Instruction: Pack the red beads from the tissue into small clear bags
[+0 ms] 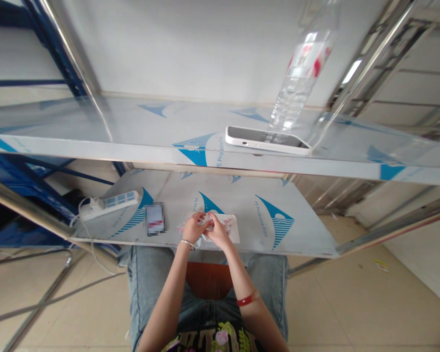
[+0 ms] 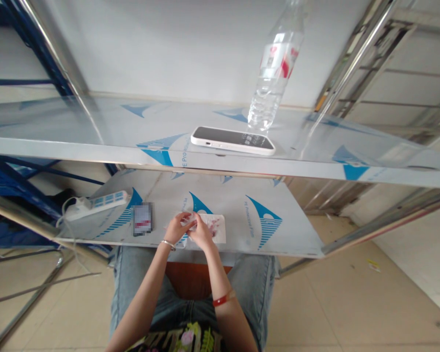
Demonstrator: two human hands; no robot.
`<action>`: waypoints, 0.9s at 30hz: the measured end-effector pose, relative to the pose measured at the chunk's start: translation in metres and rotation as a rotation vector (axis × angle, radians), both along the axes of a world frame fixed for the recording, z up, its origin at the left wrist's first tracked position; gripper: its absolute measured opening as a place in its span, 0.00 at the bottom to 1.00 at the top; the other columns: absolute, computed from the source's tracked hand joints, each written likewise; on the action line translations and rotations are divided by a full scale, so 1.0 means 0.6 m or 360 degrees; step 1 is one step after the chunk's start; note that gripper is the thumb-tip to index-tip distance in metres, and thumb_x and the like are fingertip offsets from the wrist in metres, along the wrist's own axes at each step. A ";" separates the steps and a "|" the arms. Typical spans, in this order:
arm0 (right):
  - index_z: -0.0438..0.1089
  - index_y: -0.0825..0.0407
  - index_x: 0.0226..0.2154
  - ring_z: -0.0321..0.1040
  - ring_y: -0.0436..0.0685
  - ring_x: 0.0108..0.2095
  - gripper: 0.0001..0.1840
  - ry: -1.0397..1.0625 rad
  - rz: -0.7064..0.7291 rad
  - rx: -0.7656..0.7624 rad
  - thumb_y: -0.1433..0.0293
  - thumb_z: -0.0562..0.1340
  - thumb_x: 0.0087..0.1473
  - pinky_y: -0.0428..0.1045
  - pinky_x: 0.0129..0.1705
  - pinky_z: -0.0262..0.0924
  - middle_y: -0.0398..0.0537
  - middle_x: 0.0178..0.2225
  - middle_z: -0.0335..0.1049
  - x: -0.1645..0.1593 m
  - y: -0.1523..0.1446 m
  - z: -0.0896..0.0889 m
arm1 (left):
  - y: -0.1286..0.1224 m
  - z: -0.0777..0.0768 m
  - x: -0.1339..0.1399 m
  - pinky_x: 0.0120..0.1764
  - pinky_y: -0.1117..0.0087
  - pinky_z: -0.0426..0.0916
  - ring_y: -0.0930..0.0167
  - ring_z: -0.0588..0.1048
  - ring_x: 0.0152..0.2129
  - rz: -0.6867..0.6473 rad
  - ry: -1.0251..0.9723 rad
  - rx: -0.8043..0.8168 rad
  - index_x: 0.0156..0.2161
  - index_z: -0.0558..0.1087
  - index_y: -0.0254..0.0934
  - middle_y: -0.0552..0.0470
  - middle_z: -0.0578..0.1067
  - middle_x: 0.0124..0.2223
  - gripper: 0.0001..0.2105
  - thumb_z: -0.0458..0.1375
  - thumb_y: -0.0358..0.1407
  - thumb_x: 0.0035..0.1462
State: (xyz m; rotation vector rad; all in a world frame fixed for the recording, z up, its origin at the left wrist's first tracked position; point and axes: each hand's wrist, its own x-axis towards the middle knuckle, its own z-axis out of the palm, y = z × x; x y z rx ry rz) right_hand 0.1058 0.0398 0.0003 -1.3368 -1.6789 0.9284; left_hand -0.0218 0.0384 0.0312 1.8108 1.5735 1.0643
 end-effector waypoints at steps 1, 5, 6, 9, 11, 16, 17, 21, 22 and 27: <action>0.60 0.48 0.53 0.66 0.58 0.45 0.33 0.0010 -0.0025 0.0020 0.72 0.62 0.42 0.52 0.46 0.61 0.49 0.46 0.69 -0.001 0.001 0.002 | -0.001 0.002 0.002 0.37 0.69 0.68 0.68 0.74 0.32 -0.0003 0.0001 0.0018 0.40 0.72 0.37 0.48 0.75 0.36 0.14 0.61 0.41 0.48; 0.68 0.51 0.43 0.68 0.57 0.43 0.19 0.0172 -0.0105 0.0110 0.74 0.56 0.46 0.52 0.46 0.62 0.50 0.42 0.71 0.004 0.005 0.014 | -0.002 0.009 0.001 0.33 0.70 0.67 0.69 0.73 0.28 -0.0010 -0.0079 0.0063 0.38 0.72 0.35 0.48 0.75 0.32 0.17 0.61 0.45 0.47; 0.69 0.52 0.41 0.69 0.57 0.42 0.16 0.0239 -0.0094 0.0118 0.73 0.56 0.47 0.52 0.45 0.62 0.50 0.41 0.72 0.006 0.006 0.018 | -0.001 0.010 0.000 0.32 0.71 0.66 0.70 0.73 0.27 -0.0016 -0.0121 0.0062 0.38 0.72 0.35 0.49 0.75 0.31 0.17 0.61 0.46 0.47; 0.69 0.52 0.35 0.71 0.57 0.38 0.11 0.0435 -0.0021 0.0091 0.68 0.56 0.48 0.51 0.41 0.65 0.49 0.36 0.73 0.015 0.007 0.031 | 0.001 0.013 -0.003 0.30 0.72 0.65 0.70 0.73 0.26 -0.0079 -0.0349 0.0028 0.36 0.72 0.34 0.50 0.75 0.28 0.16 0.60 0.46 0.48; 0.70 0.51 0.33 0.71 0.57 0.35 0.10 0.0539 -0.0012 0.0049 0.64 0.58 0.48 0.50 0.37 0.66 0.48 0.34 0.74 0.018 0.005 0.041 | 0.002 0.016 -0.003 0.30 0.72 0.65 0.71 0.73 0.26 -0.0128 -0.0567 -0.0015 0.35 0.71 0.34 0.50 0.75 0.28 0.15 0.59 0.45 0.49; 0.70 0.52 0.32 0.72 0.58 0.29 0.18 0.0707 -0.0216 -0.0123 0.55 0.59 0.48 0.47 0.25 0.63 0.49 0.29 0.74 0.020 -0.004 0.064 | 0.004 0.023 0.000 0.28 0.75 0.62 0.75 0.70 0.22 -0.0075 -0.0937 -0.0124 0.27 0.69 0.33 0.54 0.72 0.23 0.14 0.62 0.44 0.45; 0.69 0.53 0.33 0.72 0.57 0.28 0.19 0.0740 -0.0230 -0.0147 0.54 0.59 0.47 0.46 0.24 0.63 0.49 0.29 0.74 0.020 -0.005 0.068 | 0.004 0.024 0.000 0.27 0.76 0.62 0.75 0.69 0.21 -0.0070 -0.0980 -0.0137 0.26 0.69 0.33 0.54 0.72 0.23 0.14 0.62 0.44 0.44; 0.69 0.53 0.33 0.72 0.56 0.31 0.18 0.0882 -0.0153 -0.0127 0.56 0.62 0.46 0.46 0.29 0.64 0.50 0.30 0.74 0.022 -0.008 0.079 | 0.003 0.025 -0.002 0.29 0.76 0.62 0.76 0.69 0.22 -0.0089 -0.1115 -0.0183 0.24 0.69 0.33 0.55 0.72 0.23 0.14 0.64 0.43 0.42; 0.70 0.53 0.32 0.72 0.56 0.32 0.17 0.0903 -0.0145 -0.0107 0.56 0.63 0.45 0.47 0.31 0.64 0.49 0.31 0.74 0.023 -0.008 0.081 | 0.003 0.025 -0.002 0.29 0.76 0.62 0.76 0.69 0.22 -0.0083 -0.1124 -0.0194 0.23 0.69 0.33 0.55 0.72 0.22 0.13 0.64 0.42 0.41; 0.70 0.53 0.27 0.71 0.56 0.33 0.15 0.0928 -0.0187 -0.0097 0.59 0.66 0.41 0.47 0.34 0.64 0.48 0.30 0.74 0.031 -0.006 0.080 | 0.002 0.024 -0.007 0.29 0.75 0.63 0.75 0.70 0.22 -0.0065 -0.1111 -0.0236 0.24 0.73 0.32 0.53 0.74 0.23 0.12 0.66 0.41 0.39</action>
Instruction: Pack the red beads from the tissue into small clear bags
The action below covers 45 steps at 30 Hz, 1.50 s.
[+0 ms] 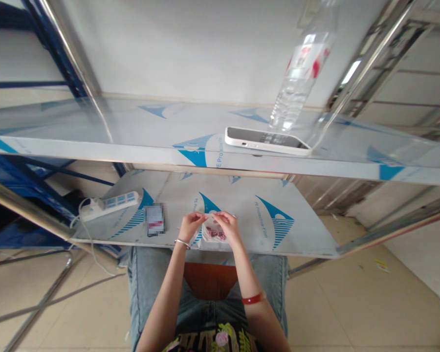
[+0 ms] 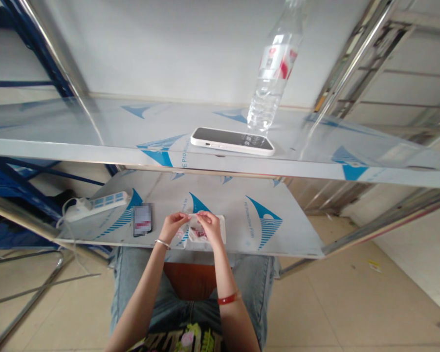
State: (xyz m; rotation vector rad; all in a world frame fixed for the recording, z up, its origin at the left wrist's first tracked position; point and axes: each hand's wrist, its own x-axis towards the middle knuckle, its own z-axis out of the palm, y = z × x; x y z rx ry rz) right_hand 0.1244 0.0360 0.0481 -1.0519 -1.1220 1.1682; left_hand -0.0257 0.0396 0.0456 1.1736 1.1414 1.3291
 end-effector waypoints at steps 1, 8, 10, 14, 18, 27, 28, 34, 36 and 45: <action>0.70 0.53 0.27 0.71 0.56 0.33 0.15 -0.0005 -0.0007 -0.0008 0.59 0.66 0.41 0.47 0.33 0.64 0.48 0.29 0.74 0.002 0.001 -0.001 | 0.000 0.000 -0.001 0.31 0.74 0.64 0.74 0.71 0.23 -0.0009 -0.0013 -0.0003 0.25 0.74 0.32 0.53 0.75 0.24 0.12 0.66 0.41 0.39; 0.73 0.53 0.30 0.72 0.57 0.33 0.16 -0.0194 0.0028 -0.0004 0.58 0.64 0.43 0.47 0.34 0.64 0.49 0.31 0.75 0.022 0.010 -0.018 | 0.002 0.000 -0.003 0.33 0.73 0.66 0.73 0.72 0.24 0.0086 -0.0080 -0.0034 0.25 0.75 0.33 0.52 0.76 0.25 0.12 0.66 0.40 0.37; 0.73 0.53 0.32 0.72 0.58 0.35 0.16 -0.0256 0.0077 0.0004 0.58 0.64 0.44 0.48 0.37 0.64 0.50 0.33 0.75 0.029 0.013 -0.022 | 0.002 0.000 -0.003 0.33 0.73 0.66 0.73 0.73 0.25 0.0132 -0.0089 -0.0045 0.24 0.74 0.33 0.52 0.76 0.25 0.12 0.67 0.40 0.37; 0.73 0.53 0.33 0.72 0.57 0.35 0.16 -0.0430 0.0095 0.0068 0.58 0.62 0.46 0.50 0.38 0.64 0.50 0.33 0.75 0.042 0.016 -0.022 | 0.003 0.000 -0.006 0.33 0.74 0.65 0.73 0.73 0.25 0.0146 -0.0025 -0.0032 0.25 0.75 0.33 0.52 0.76 0.26 0.11 0.66 0.40 0.38; 0.73 0.53 0.31 0.71 0.56 0.33 0.15 -0.0579 0.0026 0.0149 0.58 0.60 0.47 0.49 0.37 0.65 0.50 0.31 0.75 0.050 0.014 -0.016 | 0.005 -0.004 -0.009 0.32 0.74 0.65 0.72 0.72 0.25 0.0077 0.0015 -0.0002 0.26 0.76 0.33 0.51 0.76 0.26 0.12 0.65 0.41 0.40; 0.73 0.52 0.29 0.70 0.56 0.33 0.14 -0.0628 -0.0057 0.0200 0.59 0.60 0.48 0.49 0.35 0.64 0.49 0.32 0.74 0.047 0.015 -0.014 | 0.004 0.002 -0.003 0.33 0.72 0.65 0.71 0.73 0.27 0.0070 0.0154 0.0119 0.26 0.75 0.34 0.51 0.77 0.27 0.11 0.63 0.42 0.42; 0.73 0.52 0.29 0.70 0.56 0.33 0.14 -0.0624 -0.0066 0.0207 0.58 0.60 0.47 0.49 0.35 0.64 0.49 0.32 0.74 0.047 0.014 -0.013 | 0.003 0.003 -0.003 0.33 0.72 0.65 0.70 0.73 0.27 0.0073 0.0167 0.0129 0.26 0.75 0.34 0.51 0.77 0.27 0.11 0.62 0.42 0.42; 0.73 0.53 0.28 0.69 0.56 0.33 0.15 -0.0586 -0.0060 0.0168 0.58 0.61 0.45 0.47 0.32 0.62 0.49 0.31 0.73 0.047 0.010 -0.003 | 0.003 0.003 -0.004 0.30 0.74 0.64 0.73 0.71 0.24 0.0043 0.0210 0.0126 0.28 0.74 0.33 0.52 0.76 0.25 0.13 0.62 0.43 0.43; 0.73 0.53 0.28 0.69 0.56 0.32 0.14 -0.0560 -0.0041 0.0150 0.59 0.62 0.44 0.47 0.32 0.62 0.49 0.30 0.73 0.047 0.009 0.001 | 0.003 0.004 -0.004 0.30 0.74 0.63 0.73 0.70 0.24 0.0018 0.0210 0.0136 0.28 0.74 0.33 0.52 0.75 0.26 0.13 0.62 0.43 0.43; 0.72 0.53 0.27 0.69 0.55 0.31 0.14 -0.0577 0.0025 0.0168 0.58 0.63 0.44 0.46 0.30 0.62 0.47 0.29 0.73 0.042 0.006 0.002 | 0.001 0.004 0.005 0.27 0.75 0.60 0.75 0.67 0.21 -0.0057 0.0286 0.0157 0.28 0.74 0.33 0.53 0.72 0.23 0.13 0.61 0.43 0.46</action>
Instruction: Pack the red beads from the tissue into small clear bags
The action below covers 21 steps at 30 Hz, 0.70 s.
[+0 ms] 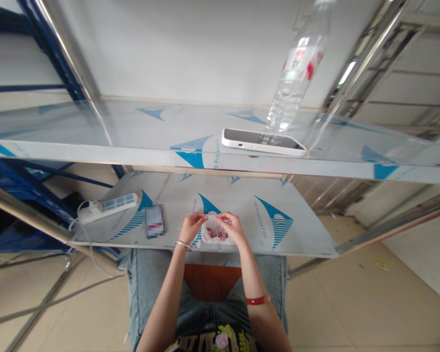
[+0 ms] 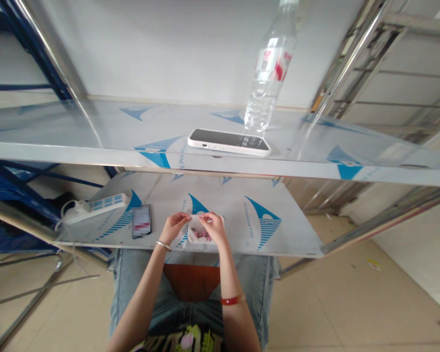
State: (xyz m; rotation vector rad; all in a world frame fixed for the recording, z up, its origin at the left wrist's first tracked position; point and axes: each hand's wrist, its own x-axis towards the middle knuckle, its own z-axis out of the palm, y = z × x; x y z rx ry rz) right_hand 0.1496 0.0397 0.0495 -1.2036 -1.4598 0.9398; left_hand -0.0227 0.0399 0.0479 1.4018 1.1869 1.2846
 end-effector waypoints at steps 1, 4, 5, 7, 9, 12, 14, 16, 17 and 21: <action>0.72 0.53 0.27 0.69 0.55 0.31 0.14 -0.0001 0.0005 0.0000 0.58 0.63 0.44 0.46 0.30 0.62 0.47 0.28 0.73 -0.001 0.000 0.001 | 0.000 0.000 0.000 0.27 0.75 0.60 0.75 0.67 0.21 0.0011 0.0020 0.0008 0.28 0.74 0.33 0.54 0.72 0.23 0.13 0.61 0.43 0.47; 0.71 0.52 0.27 0.68 0.55 0.31 0.13 -0.0015 -0.0003 0.0013 0.59 0.62 0.45 0.45 0.29 0.61 0.47 0.28 0.72 -0.003 -0.003 0.004 | -0.001 0.003 0.001 0.26 0.75 0.58 0.75 0.66 0.21 0.0048 0.0096 0.0042 0.28 0.74 0.33 0.55 0.71 0.22 0.13 0.60 0.44 0.48; 0.71 0.52 0.27 0.68 0.55 0.31 0.13 -0.0017 -0.0011 0.0022 0.59 0.62 0.46 0.45 0.29 0.61 0.47 0.28 0.72 -0.003 -0.004 0.005 | -0.001 0.004 0.001 0.26 0.75 0.58 0.75 0.65 0.21 0.0057 0.0114 0.0054 0.28 0.74 0.33 0.55 0.71 0.22 0.13 0.60 0.44 0.48; 0.71 0.52 0.27 0.68 0.55 0.31 0.13 -0.0013 -0.0032 0.0043 0.59 0.61 0.46 0.45 0.28 0.61 0.47 0.28 0.72 -0.004 -0.006 0.008 | -0.002 0.007 0.002 0.26 0.75 0.58 0.75 0.65 0.21 0.0062 0.0124 0.0074 0.28 0.74 0.34 0.55 0.70 0.22 0.13 0.59 0.44 0.48; 0.71 0.52 0.27 0.68 0.55 0.31 0.13 -0.0001 -0.0043 0.0059 0.58 0.61 0.46 0.45 0.29 0.61 0.47 0.29 0.72 -0.003 -0.007 0.009 | -0.003 0.009 0.004 0.26 0.76 0.58 0.75 0.65 0.21 0.0060 0.0112 0.0081 0.28 0.74 0.34 0.55 0.70 0.22 0.13 0.59 0.44 0.48; 0.72 0.52 0.27 0.69 0.55 0.31 0.14 0.0004 -0.0049 0.0056 0.58 0.61 0.46 0.46 0.29 0.62 0.48 0.29 0.73 0.000 -0.006 0.008 | -0.004 0.011 0.007 0.25 0.76 0.58 0.76 0.64 0.19 0.0049 0.0084 0.0065 0.28 0.74 0.34 0.56 0.69 0.21 0.13 0.60 0.44 0.48; 0.72 0.52 0.27 0.69 0.55 0.31 0.14 -0.0011 -0.0047 0.0039 0.58 0.62 0.46 0.46 0.31 0.62 0.48 0.29 0.73 0.002 -0.005 0.006 | -0.004 0.011 0.009 0.24 0.76 0.57 0.77 0.63 0.19 0.0032 0.0066 0.0047 0.28 0.74 0.33 0.56 0.69 0.21 0.14 0.60 0.45 0.48; 0.72 0.53 0.27 0.69 0.55 0.31 0.14 -0.0025 -0.0028 0.0025 0.59 0.62 0.45 0.47 0.33 0.62 0.48 0.29 0.73 0.003 -0.004 0.004 | -0.004 0.011 0.010 0.24 0.76 0.57 0.77 0.64 0.19 -0.0003 0.0057 0.0040 0.28 0.74 0.33 0.56 0.69 0.21 0.13 0.60 0.44 0.48; 0.72 0.53 0.27 0.69 0.55 0.32 0.13 -0.0029 -0.0015 0.0021 0.59 0.62 0.45 0.47 0.34 0.62 0.48 0.29 0.74 0.002 -0.003 0.004 | -0.004 0.011 0.010 0.24 0.76 0.57 0.77 0.64 0.19 -0.0020 0.0059 0.0041 0.29 0.74 0.33 0.56 0.70 0.21 0.13 0.60 0.44 0.48; 0.72 0.52 0.27 0.69 0.55 0.32 0.13 -0.0009 0.0004 0.0026 0.59 0.62 0.46 0.47 0.35 0.62 0.48 0.29 0.74 -0.004 -0.003 0.003 | -0.005 0.013 0.010 0.25 0.76 0.59 0.76 0.65 0.20 -0.0031 0.0070 0.0062 0.28 0.74 0.34 0.54 0.70 0.22 0.14 0.60 0.45 0.47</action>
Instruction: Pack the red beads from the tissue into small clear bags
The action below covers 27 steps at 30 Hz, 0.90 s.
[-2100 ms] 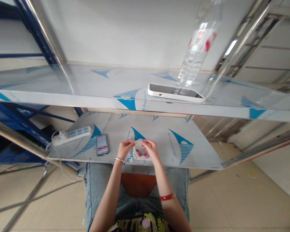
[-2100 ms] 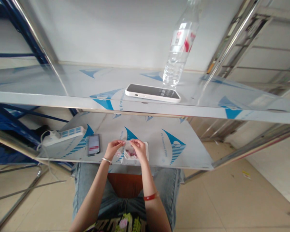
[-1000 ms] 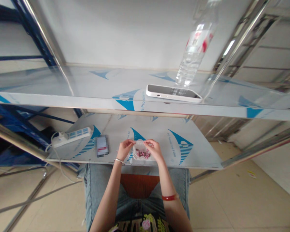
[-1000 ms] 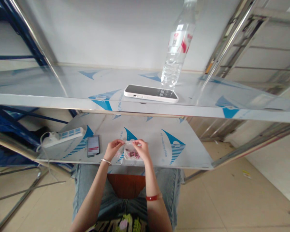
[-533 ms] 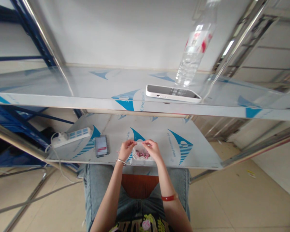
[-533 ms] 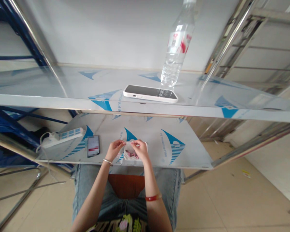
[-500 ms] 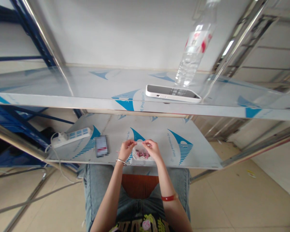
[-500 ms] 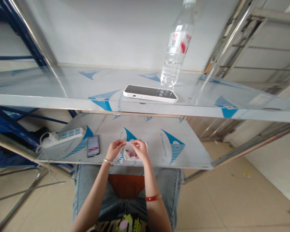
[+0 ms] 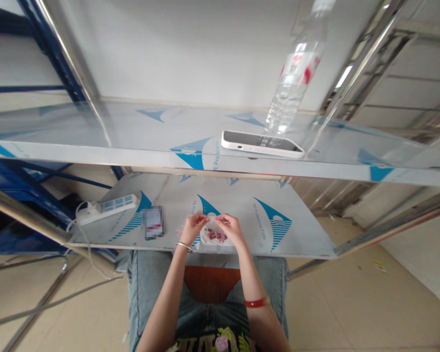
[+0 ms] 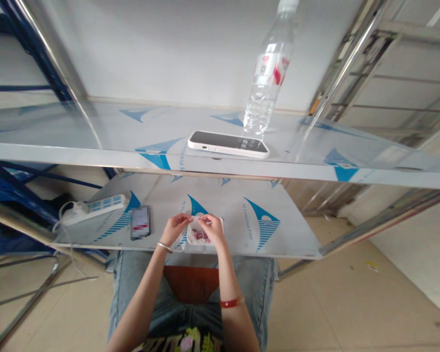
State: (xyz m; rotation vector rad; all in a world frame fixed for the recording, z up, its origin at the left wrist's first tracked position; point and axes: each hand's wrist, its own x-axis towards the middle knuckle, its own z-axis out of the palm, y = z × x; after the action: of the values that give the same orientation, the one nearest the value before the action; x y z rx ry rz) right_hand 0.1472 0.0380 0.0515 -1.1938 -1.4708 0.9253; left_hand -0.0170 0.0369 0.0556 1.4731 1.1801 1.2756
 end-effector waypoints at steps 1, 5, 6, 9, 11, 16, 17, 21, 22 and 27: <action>0.72 0.52 0.27 0.70 0.55 0.32 0.13 0.0007 0.0001 0.0003 0.59 0.62 0.45 0.47 0.35 0.62 0.48 0.30 0.74 -0.001 0.000 0.000 | -0.001 0.001 0.000 0.25 0.76 0.59 0.75 0.66 0.21 0.0002 -0.0002 -0.0001 0.28 0.74 0.34 0.54 0.71 0.22 0.14 0.60 0.45 0.46; 0.72 0.52 0.28 0.70 0.55 0.33 0.13 0.0022 0.0029 0.0004 0.59 0.62 0.46 0.47 0.36 0.62 0.48 0.31 0.74 -0.005 0.004 -0.006 | -0.003 0.004 -0.001 0.26 0.75 0.60 0.74 0.67 0.21 -0.0007 0.0006 -0.0033 0.27 0.74 0.34 0.54 0.71 0.22 0.15 0.61 0.46 0.45; 0.72 0.52 0.28 0.70 0.55 0.33 0.13 0.0019 0.0036 -0.0002 0.59 0.62 0.46 0.48 0.37 0.62 0.48 0.31 0.74 -0.005 0.004 -0.007 | -0.002 0.005 -0.001 0.27 0.75 0.60 0.74 0.67 0.22 -0.0006 0.0015 -0.0032 0.27 0.74 0.34 0.53 0.72 0.22 0.15 0.61 0.46 0.44; 0.72 0.52 0.28 0.70 0.55 0.33 0.12 0.0011 0.0033 -0.0014 0.59 0.62 0.45 0.47 0.37 0.62 0.47 0.31 0.74 -0.006 0.005 -0.009 | 0.000 0.002 -0.001 0.28 0.74 0.61 0.74 0.68 0.22 0.0008 0.0038 0.0006 0.27 0.74 0.34 0.53 0.73 0.23 0.14 0.61 0.45 0.45; 0.72 0.52 0.28 0.70 0.55 0.33 0.12 0.0015 0.0020 -0.0004 0.60 0.62 0.46 0.47 0.37 0.62 0.47 0.31 0.74 -0.006 0.004 -0.007 | 0.001 0.000 0.000 0.28 0.74 0.61 0.74 0.69 0.22 0.0012 0.0049 0.0030 0.27 0.74 0.34 0.53 0.73 0.24 0.13 0.61 0.44 0.46; 0.72 0.52 0.29 0.69 0.55 0.32 0.12 0.0036 -0.0007 0.0009 0.60 0.61 0.47 0.47 0.36 0.62 0.47 0.31 0.74 -0.005 0.001 -0.002 | 0.001 0.002 0.005 0.28 0.74 0.61 0.74 0.68 0.22 0.0005 0.0086 0.0062 0.28 0.73 0.34 0.53 0.73 0.23 0.12 0.60 0.43 0.47; 0.72 0.52 0.28 0.69 0.55 0.32 0.12 0.0040 -0.0009 0.0009 0.60 0.61 0.47 0.47 0.36 0.62 0.47 0.31 0.74 -0.005 0.001 -0.002 | -0.001 0.004 0.006 0.28 0.74 0.61 0.74 0.68 0.22 0.0007 0.0094 0.0071 0.28 0.73 0.34 0.53 0.73 0.23 0.12 0.60 0.43 0.48; 0.72 0.52 0.28 0.70 0.55 0.33 0.12 0.0034 0.0008 0.0019 0.60 0.61 0.47 0.47 0.36 0.62 0.47 0.30 0.73 -0.003 0.004 -0.005 | -0.005 0.009 0.006 0.27 0.74 0.60 0.74 0.68 0.21 0.0019 0.0128 0.0098 0.27 0.73 0.34 0.54 0.72 0.23 0.12 0.60 0.43 0.48; 0.72 0.52 0.28 0.70 0.55 0.33 0.12 0.0036 0.0015 0.0018 0.60 0.61 0.47 0.47 0.36 0.62 0.47 0.30 0.74 -0.003 0.004 -0.006 | -0.005 0.010 0.005 0.27 0.74 0.60 0.74 0.68 0.21 0.0022 0.0133 0.0099 0.27 0.73 0.34 0.54 0.72 0.22 0.12 0.60 0.43 0.48; 0.72 0.52 0.29 0.71 0.56 0.34 0.12 0.0078 0.0080 -0.0026 0.60 0.62 0.46 0.48 0.37 0.63 0.48 0.31 0.74 -0.009 0.004 -0.007 | -0.004 0.011 0.000 0.29 0.74 0.62 0.73 0.69 0.22 0.0017 0.0086 0.0080 0.27 0.74 0.34 0.52 0.74 0.24 0.11 0.61 0.43 0.47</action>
State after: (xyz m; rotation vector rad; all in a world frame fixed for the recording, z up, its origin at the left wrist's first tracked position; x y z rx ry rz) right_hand 0.1420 0.0405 0.0472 -1.1426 -1.4625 0.9957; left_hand -0.0167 0.0347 0.0623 1.5484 1.2003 1.2879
